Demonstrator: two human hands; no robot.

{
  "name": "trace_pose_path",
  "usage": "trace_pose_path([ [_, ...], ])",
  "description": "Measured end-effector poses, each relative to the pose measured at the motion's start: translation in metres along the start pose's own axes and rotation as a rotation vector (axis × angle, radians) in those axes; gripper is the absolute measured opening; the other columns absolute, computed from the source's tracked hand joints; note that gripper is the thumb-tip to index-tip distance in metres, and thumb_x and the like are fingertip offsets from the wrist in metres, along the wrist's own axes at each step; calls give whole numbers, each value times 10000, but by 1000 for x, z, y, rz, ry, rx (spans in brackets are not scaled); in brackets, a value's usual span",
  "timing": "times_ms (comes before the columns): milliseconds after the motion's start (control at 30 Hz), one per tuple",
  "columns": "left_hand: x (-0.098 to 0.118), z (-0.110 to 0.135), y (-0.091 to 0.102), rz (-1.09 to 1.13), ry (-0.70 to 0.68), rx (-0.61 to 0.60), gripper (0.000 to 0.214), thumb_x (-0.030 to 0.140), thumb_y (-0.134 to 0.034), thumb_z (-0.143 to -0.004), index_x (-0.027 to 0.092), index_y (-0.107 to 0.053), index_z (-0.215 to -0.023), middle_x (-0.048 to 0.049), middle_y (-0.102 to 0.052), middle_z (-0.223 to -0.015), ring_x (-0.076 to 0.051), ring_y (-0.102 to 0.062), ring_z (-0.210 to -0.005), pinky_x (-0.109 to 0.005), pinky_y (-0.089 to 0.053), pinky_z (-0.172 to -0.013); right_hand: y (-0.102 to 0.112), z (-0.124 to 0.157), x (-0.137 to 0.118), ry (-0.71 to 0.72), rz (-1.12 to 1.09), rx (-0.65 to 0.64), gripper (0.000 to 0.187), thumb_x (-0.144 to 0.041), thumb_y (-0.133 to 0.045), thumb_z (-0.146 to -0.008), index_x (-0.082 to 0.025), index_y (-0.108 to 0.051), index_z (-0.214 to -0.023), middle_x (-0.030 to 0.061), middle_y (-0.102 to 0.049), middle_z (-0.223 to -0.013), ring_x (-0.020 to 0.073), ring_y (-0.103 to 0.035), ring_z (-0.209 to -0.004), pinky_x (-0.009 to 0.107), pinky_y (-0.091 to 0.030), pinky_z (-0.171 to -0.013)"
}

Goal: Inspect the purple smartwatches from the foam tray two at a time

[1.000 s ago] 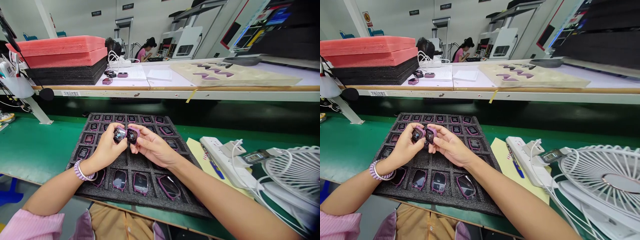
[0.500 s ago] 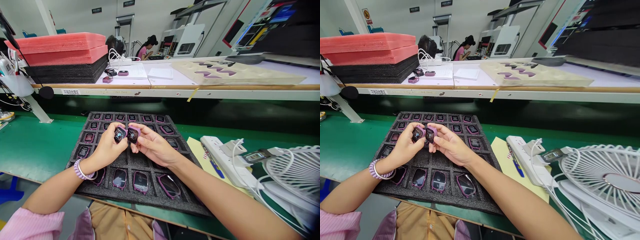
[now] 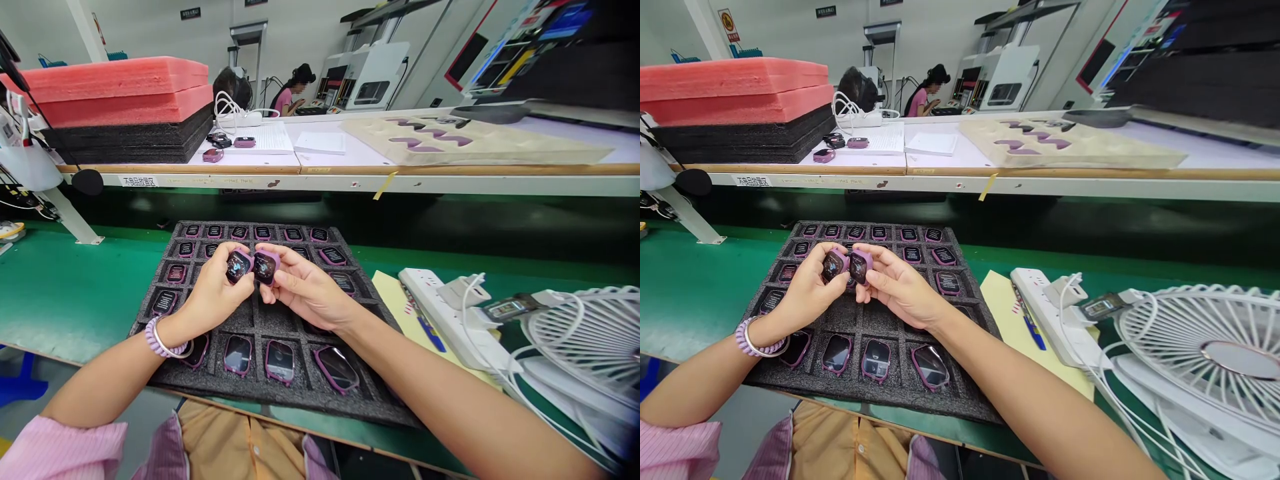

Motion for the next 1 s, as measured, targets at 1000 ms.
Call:
trace_pose_path([
  [1000,-6,-10,-4,546,434,-71,382,316,-694,-788,157,-557,-1107,-32,-635,-911,-73,-475,-581,-213,-390,-531,9,-5,2,-81,-45,225,493,-294,-818,-829,-218,-595,-1262,41,-666,-956,190,-644,-769,296,-516,-687],
])
Point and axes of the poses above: each hand's wrist, its own z-axis away from the middle knuckle, its own y-axis out of the back of the hand, x = y × z, the point moved 1 cm from there along -z, towards the middle knuckle
